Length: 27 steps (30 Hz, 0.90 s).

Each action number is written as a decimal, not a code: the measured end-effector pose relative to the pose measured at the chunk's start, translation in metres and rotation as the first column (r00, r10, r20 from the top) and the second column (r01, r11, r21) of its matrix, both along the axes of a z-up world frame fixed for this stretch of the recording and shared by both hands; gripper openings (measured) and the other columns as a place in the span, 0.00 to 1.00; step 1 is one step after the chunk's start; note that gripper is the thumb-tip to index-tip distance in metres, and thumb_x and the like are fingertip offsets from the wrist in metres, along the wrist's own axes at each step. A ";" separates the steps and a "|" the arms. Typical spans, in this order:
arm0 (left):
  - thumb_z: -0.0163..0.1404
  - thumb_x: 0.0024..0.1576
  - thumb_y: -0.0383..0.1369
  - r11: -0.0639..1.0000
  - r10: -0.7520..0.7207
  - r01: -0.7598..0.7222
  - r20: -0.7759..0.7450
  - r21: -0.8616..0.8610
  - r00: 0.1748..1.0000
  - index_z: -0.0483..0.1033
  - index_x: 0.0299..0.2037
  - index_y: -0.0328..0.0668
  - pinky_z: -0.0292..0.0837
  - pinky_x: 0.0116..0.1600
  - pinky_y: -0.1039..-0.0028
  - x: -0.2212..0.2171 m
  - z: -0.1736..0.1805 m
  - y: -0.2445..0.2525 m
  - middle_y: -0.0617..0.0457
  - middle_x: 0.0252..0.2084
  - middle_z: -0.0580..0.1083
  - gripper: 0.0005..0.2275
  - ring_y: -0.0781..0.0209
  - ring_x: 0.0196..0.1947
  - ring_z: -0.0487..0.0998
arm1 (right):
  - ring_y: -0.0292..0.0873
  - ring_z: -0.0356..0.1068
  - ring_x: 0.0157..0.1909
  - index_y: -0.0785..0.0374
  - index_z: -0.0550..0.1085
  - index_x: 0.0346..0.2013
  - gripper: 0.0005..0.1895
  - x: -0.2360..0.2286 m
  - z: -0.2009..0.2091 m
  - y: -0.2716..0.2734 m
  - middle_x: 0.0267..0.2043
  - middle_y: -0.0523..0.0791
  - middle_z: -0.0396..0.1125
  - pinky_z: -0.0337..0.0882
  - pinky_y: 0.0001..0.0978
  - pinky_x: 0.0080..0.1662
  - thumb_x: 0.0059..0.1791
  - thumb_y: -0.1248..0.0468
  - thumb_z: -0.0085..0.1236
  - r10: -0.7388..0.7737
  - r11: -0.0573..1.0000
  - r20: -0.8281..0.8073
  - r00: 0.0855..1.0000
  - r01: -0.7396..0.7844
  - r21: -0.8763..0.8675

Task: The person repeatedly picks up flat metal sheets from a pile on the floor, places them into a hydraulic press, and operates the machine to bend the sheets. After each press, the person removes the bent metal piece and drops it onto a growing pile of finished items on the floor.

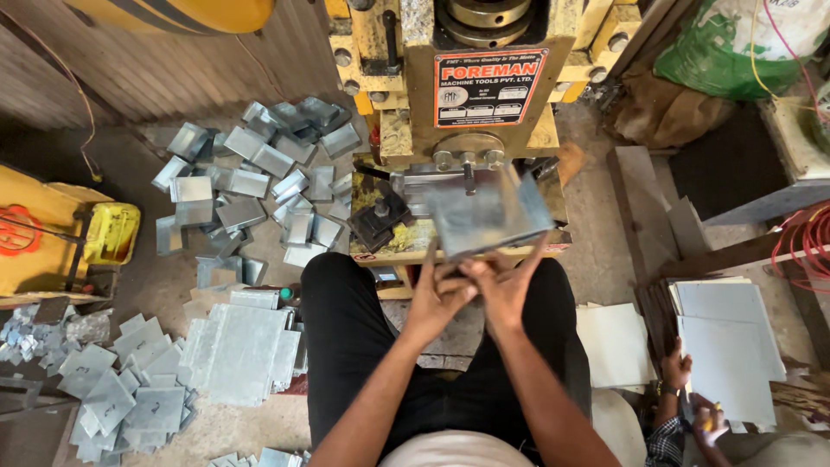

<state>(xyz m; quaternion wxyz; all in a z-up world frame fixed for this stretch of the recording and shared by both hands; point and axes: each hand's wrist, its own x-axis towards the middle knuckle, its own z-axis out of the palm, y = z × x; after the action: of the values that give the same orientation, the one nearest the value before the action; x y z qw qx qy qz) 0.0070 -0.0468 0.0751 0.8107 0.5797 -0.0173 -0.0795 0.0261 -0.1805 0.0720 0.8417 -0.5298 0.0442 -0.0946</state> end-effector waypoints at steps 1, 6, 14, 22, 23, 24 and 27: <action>0.60 0.49 0.25 0.996 0.087 -0.086 -0.014 0.037 0.996 0.32 0.76 0.43 0.80 0.50 0.66 0.006 -0.007 -0.003 0.37 0.59 0.69 0.50 0.55 0.48 0.78 | 0.50 0.76 0.48 0.41 0.25 0.77 0.59 -0.003 -0.005 0.003 0.58 0.64 0.65 0.80 0.41 0.49 0.50 0.71 0.58 0.061 0.998 0.017 0.998 -0.061 0.021; 0.54 0.60 0.24 0.943 0.332 -0.331 0.009 -0.045 0.943 0.44 0.77 0.33 0.78 0.51 0.74 0.025 -0.035 0.003 0.43 0.49 0.76 0.37 0.62 0.47 0.80 | 0.45 0.75 0.53 0.49 0.29 0.78 0.55 0.005 -0.024 -0.006 0.60 0.63 0.67 0.81 0.38 0.48 0.52 0.72 0.58 0.155 0.981 0.063 0.986 -0.146 -0.125; 0.48 0.64 0.22 0.885 0.442 -0.441 -0.027 -0.147 0.897 0.56 0.73 0.26 0.81 0.52 0.72 0.053 -0.039 0.017 0.47 0.43 0.77 0.25 0.62 0.43 0.81 | 0.38 0.74 0.42 0.62 0.51 0.75 0.44 0.044 -0.010 -0.035 0.46 0.52 0.71 0.79 0.31 0.42 0.48 0.75 0.62 -0.025 0.898 -0.054 0.998 -0.001 -0.439; 0.49 0.62 0.19 0.903 0.421 -0.418 0.003 -0.094 0.907 0.62 0.69 0.25 0.81 0.45 0.74 0.072 -0.078 0.030 0.47 0.42 0.79 0.23 0.63 0.37 0.81 | 0.34 0.73 0.41 0.70 0.66 0.65 0.30 0.066 -0.037 -0.047 0.40 0.46 0.74 0.73 0.23 0.44 0.49 0.75 0.63 -0.062 0.883 0.011 0.998 0.060 -0.465; 0.50 0.62 0.19 0.906 0.418 -0.416 0.005 -0.074 0.909 0.63 0.69 0.25 0.81 0.44 0.75 0.073 -0.081 0.030 0.48 0.42 0.79 0.23 0.64 0.37 0.81 | 0.34 0.72 0.40 0.70 0.66 0.66 0.30 0.065 -0.038 -0.048 0.40 0.46 0.73 0.73 0.23 0.44 0.49 0.75 0.63 -0.077 0.887 -0.006 0.997 0.066 -0.458; 0.50 0.61 0.19 0.907 0.414 -0.413 0.001 -0.081 0.910 0.63 0.69 0.26 0.81 0.42 0.76 0.072 -0.082 0.031 0.48 0.41 0.79 0.24 0.65 0.35 0.80 | 0.34 0.72 0.40 0.70 0.66 0.65 0.31 0.063 -0.039 -0.048 0.40 0.46 0.73 0.72 0.23 0.44 0.49 0.75 0.64 -0.075 0.880 -0.001 0.997 0.065 -0.470; 0.52 0.60 0.19 0.910 0.410 -0.409 0.001 -0.068 0.912 0.65 0.68 0.28 0.78 0.38 0.78 0.072 -0.076 0.034 0.50 0.40 0.79 0.24 0.68 0.32 0.78 | 0.33 0.72 0.40 0.70 0.66 0.65 0.31 0.064 -0.040 -0.048 0.39 0.47 0.73 0.72 0.23 0.43 0.48 0.74 0.64 -0.072 0.875 0.013 0.997 0.069 -0.480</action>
<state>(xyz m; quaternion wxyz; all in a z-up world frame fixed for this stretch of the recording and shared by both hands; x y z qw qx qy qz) 0.0790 -0.0129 -0.0013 0.8280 0.5439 0.0959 0.0970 0.0903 -0.2289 0.0319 0.6800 -0.7202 0.0408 -0.1317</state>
